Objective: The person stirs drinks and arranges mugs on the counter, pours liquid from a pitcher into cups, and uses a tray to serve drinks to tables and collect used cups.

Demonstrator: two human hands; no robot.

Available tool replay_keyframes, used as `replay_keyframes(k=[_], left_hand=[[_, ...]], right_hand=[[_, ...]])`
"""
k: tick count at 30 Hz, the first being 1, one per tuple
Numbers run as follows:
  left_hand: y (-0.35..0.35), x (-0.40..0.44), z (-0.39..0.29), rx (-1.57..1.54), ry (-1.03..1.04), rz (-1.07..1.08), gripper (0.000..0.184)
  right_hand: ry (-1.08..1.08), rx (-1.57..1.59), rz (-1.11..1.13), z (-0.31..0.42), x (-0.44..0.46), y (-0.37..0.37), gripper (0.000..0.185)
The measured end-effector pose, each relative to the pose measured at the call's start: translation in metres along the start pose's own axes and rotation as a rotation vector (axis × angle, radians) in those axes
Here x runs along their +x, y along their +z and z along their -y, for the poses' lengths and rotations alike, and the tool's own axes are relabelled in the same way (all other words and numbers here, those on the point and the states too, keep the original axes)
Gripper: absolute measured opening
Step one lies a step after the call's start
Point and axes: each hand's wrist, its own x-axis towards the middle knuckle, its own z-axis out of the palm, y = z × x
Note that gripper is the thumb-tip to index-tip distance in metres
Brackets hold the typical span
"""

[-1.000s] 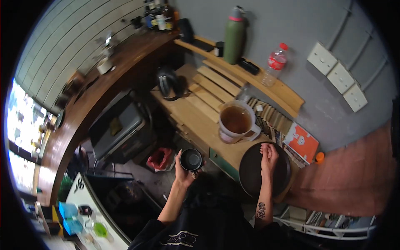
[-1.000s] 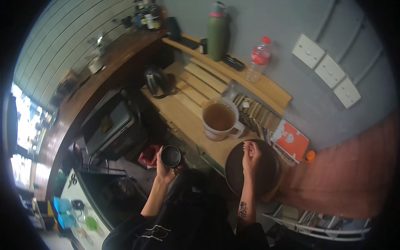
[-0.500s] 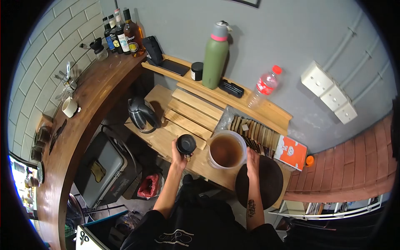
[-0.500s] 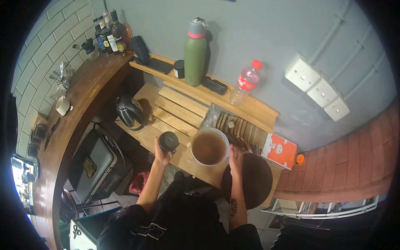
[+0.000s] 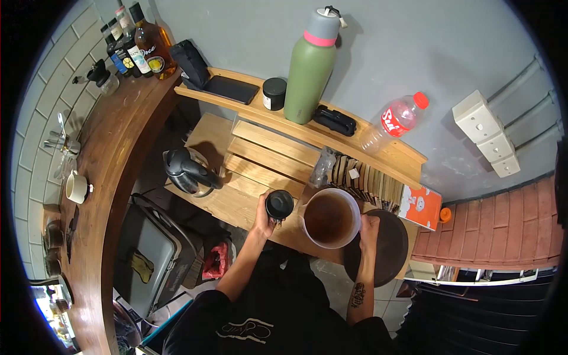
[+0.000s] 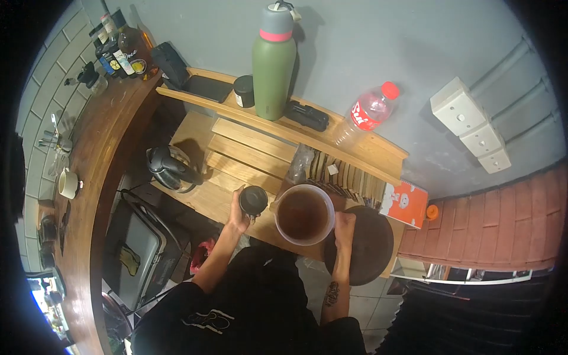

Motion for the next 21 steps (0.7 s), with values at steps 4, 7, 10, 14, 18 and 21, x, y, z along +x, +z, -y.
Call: replay_keyframes(k=[4,7,10,14,18,21], left_hand=[[-0.001,-0.003,-0.001,0.043,-0.037,-0.013,0.056],[0.001,-0.005,-0.005,0.046,-0.038,0.004,0.056],[0.004,-0.013,-0.012,0.041,-0.027,0.004,0.055],[-0.001,-0.012,-0.014,0.036,-0.022,0.025,0.055],[-0.002,-0.011,-0.012,0.014,-0.005,-0.037,0.055],[-0.006,-0.012,-0.014,0.025,-0.029,0.001,0.055]], right_hand=[[-0.033,-0.043,0.014,-0.001,-0.006,0.010,0.037],[-0.143,-0.135,0.024,-0.003,-0.002,0.016,0.039],[-0.260,-0.241,0.028,-0.001,-0.003,0.022,0.038],[-0.329,-0.320,-0.021,0.014,-0.007,0.031,0.033],[-0.293,-0.333,0.056,0.020,-0.007,0.031,0.033],[-0.300,-0.365,0.065,0.026,-0.008,0.036,0.034]])
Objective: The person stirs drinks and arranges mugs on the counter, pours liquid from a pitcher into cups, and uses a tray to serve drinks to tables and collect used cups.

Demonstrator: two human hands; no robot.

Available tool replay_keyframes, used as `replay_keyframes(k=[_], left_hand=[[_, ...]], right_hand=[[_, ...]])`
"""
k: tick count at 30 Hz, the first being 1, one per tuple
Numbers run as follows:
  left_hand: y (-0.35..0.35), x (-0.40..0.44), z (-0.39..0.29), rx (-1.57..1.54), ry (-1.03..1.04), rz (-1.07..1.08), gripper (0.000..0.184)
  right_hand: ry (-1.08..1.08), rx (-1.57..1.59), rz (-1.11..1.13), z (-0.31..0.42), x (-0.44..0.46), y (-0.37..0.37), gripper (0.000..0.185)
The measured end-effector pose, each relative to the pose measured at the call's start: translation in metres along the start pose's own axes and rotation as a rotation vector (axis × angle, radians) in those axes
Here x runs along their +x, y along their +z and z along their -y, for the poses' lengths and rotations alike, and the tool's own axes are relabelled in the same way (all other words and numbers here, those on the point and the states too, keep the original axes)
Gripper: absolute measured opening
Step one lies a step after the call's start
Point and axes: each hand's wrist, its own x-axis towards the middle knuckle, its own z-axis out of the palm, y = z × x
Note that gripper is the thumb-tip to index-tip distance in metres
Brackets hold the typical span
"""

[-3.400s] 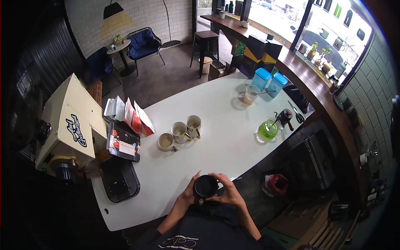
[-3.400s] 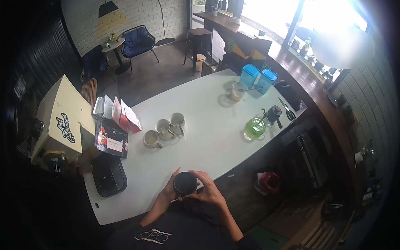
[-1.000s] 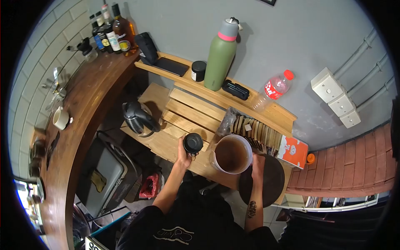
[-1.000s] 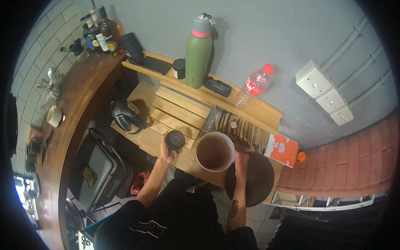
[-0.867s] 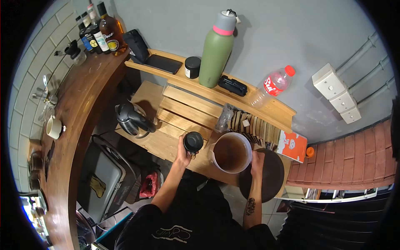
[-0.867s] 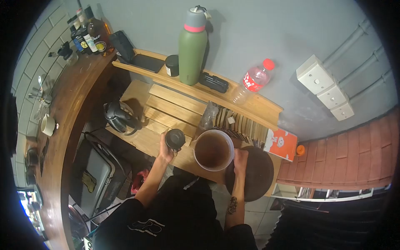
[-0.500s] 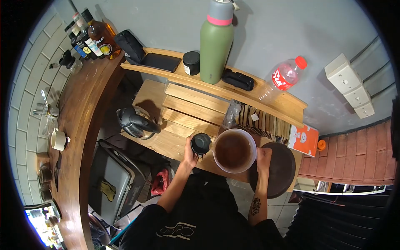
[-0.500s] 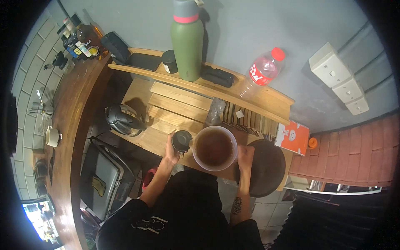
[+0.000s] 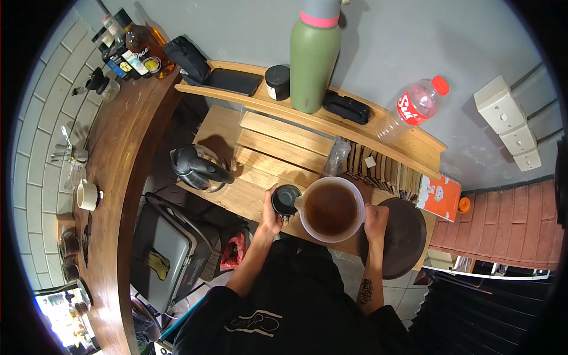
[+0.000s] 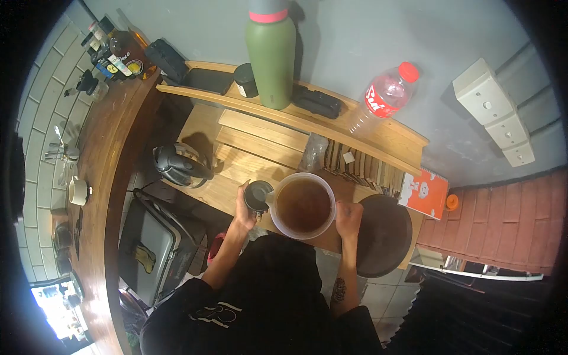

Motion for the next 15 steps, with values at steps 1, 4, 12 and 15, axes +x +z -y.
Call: replay_keyframes(k=[1,4,12,15], left_hand=[[0.003,-0.004,-0.003,-0.020,-0.011,-0.005,0.054],[0.002,-0.003,-0.002,-0.061,0.007,-0.012,0.053],[-0.004,-0.005,-0.009,-0.043,0.031,-0.049,0.055],[-0.007,-0.006,-0.010,-0.061,0.049,-0.057,0.054]], right_hand=[[-0.010,-0.001,-0.002,0.000,0.000,0.001,0.034],[-0.025,-0.013,-0.008,0.003,0.000,0.005,0.035],[-0.028,-0.001,0.018,0.023,0.001,0.012,0.035],[-0.061,-0.024,0.019,0.024,0.000,0.015,0.034]])
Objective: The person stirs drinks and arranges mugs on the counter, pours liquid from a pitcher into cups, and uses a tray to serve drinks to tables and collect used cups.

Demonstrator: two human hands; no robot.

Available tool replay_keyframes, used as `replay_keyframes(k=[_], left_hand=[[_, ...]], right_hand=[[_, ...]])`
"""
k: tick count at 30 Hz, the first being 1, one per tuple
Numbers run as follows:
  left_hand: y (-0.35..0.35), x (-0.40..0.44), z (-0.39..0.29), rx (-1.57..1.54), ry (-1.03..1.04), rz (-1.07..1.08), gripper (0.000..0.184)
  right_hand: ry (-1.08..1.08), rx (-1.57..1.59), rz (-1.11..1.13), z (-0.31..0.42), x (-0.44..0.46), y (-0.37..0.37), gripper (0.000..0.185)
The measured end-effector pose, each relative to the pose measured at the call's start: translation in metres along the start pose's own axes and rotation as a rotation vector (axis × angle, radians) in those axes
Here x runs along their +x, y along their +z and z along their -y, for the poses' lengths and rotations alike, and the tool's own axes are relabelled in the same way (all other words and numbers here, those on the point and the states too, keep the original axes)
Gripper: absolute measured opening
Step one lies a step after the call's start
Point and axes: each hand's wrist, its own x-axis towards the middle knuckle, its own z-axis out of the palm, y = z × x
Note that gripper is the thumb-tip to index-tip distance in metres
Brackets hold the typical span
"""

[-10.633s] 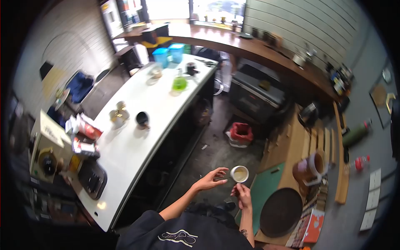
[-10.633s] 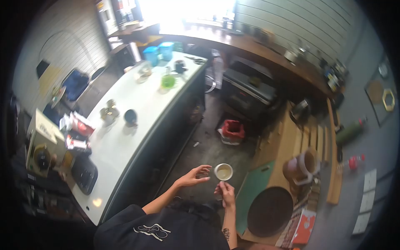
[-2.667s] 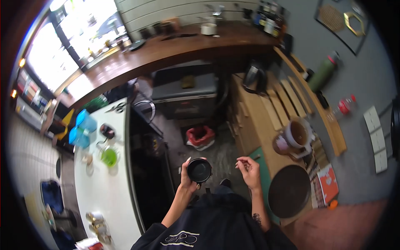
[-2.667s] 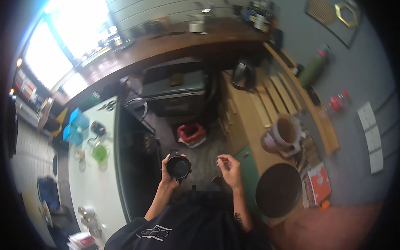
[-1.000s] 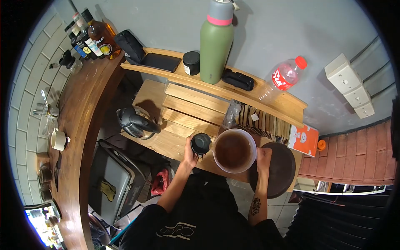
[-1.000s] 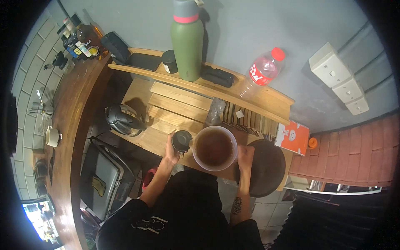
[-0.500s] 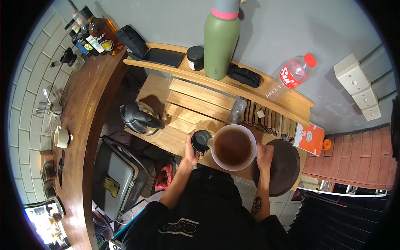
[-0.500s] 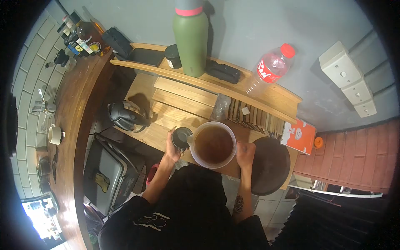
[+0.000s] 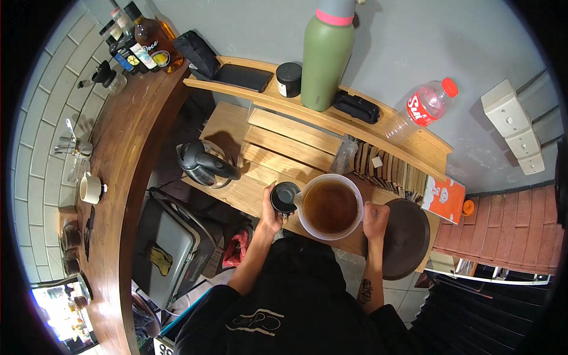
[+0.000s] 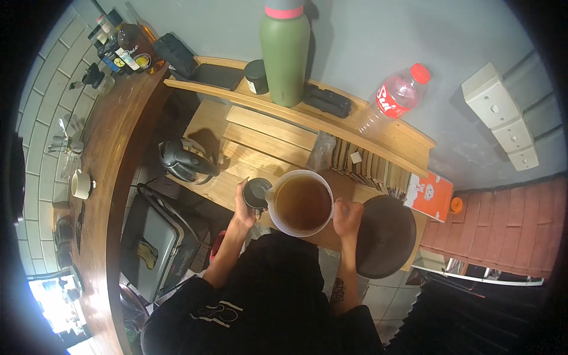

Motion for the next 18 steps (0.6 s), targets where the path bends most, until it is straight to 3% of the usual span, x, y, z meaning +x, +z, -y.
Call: replay_keyframes(k=[18], left_hand=[[-0.016,0.002,-0.005,-0.014,-0.003,0.004,0.051]], right_hand=[[-0.056,-0.096,-0.086,0.004,-0.005,0.020,0.032]])
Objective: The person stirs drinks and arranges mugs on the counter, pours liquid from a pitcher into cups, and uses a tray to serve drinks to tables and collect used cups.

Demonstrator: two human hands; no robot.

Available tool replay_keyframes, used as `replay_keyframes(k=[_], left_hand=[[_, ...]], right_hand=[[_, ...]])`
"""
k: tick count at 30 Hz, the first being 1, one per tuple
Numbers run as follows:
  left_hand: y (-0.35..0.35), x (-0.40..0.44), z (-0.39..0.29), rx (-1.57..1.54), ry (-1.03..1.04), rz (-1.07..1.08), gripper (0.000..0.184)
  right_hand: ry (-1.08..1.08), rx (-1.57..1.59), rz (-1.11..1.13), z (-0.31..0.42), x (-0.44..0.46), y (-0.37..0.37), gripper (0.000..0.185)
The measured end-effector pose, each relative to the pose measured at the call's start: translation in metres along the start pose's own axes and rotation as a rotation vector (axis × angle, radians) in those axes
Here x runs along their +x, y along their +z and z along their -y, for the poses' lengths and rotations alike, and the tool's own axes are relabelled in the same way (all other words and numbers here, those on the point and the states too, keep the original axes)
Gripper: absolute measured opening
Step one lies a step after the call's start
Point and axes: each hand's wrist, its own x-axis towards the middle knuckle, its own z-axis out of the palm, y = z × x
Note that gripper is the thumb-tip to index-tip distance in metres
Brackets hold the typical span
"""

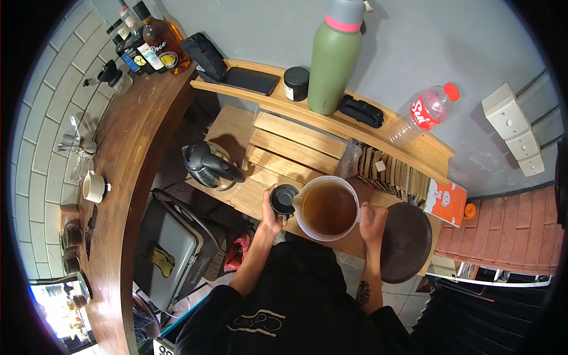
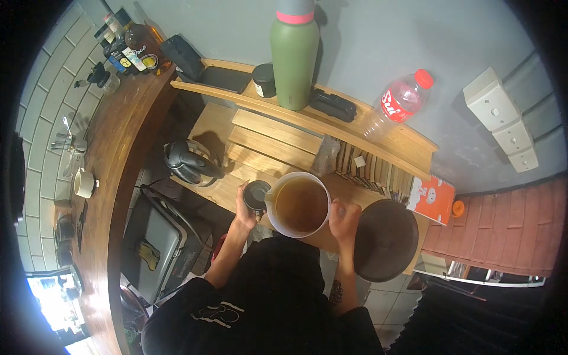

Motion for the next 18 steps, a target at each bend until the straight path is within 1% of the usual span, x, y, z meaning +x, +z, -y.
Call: replay_keyframes(k=[3,5,8,12,15,18], left_hand=[[-0.001,0.000,0.000,-0.006,-0.017,0.004,0.051],[-0.003,0.001,0.000,-0.026,-0.027,0.021,0.051],[-0.007,0.004,0.001,-0.032,-0.042,-0.006,0.050],[-0.010,0.005,0.001,-0.020,-0.047,0.014,0.048],[-0.013,0.008,0.003,-0.054,-0.046,-0.020,0.047],[-0.019,0.010,0.003,-0.065,-0.055,0.019,0.046]], right_hand=[[-0.060,-0.068,0.012,-0.001,0.000,0.000,0.031],[0.010,0.008,0.090,0.016,0.004,-0.004,0.029],[0.033,0.006,0.089,0.027,0.006,-0.003,0.029],[0.042,0.021,0.103,0.028,0.006,-0.003,0.028],[0.028,0.036,0.112,0.029,0.006,-0.002,0.028],[0.002,-0.003,0.111,0.029,0.006,0.000,0.028]])
